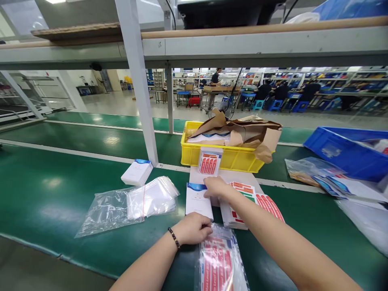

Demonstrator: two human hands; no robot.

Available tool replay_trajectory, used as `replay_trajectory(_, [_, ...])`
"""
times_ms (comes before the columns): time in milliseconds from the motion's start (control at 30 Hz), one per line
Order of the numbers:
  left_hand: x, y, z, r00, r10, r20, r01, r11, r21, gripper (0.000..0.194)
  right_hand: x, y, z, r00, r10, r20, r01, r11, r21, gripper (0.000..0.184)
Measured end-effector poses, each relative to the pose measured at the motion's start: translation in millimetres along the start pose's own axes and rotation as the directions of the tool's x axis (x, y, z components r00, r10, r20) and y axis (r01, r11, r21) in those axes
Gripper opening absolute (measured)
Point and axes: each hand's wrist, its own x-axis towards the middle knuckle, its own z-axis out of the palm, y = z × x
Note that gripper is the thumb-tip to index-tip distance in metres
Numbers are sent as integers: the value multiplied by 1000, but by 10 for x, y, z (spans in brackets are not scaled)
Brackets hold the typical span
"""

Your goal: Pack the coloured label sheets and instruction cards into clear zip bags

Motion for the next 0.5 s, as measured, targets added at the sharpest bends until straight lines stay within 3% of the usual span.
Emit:
replay_trajectory(267, [38, -49, 33, 998, -36, -42, 36, 999, -7, 21, -12, 82, -74, 998, -35, 58, 30, 996, 82, 30])
replay_trajectory(500, [60, -68, 52, 996, -64, -67, 62, 998, -26, 21, -15, 101, -35, 1000, 31, 5, -31, 995, 100, 29])
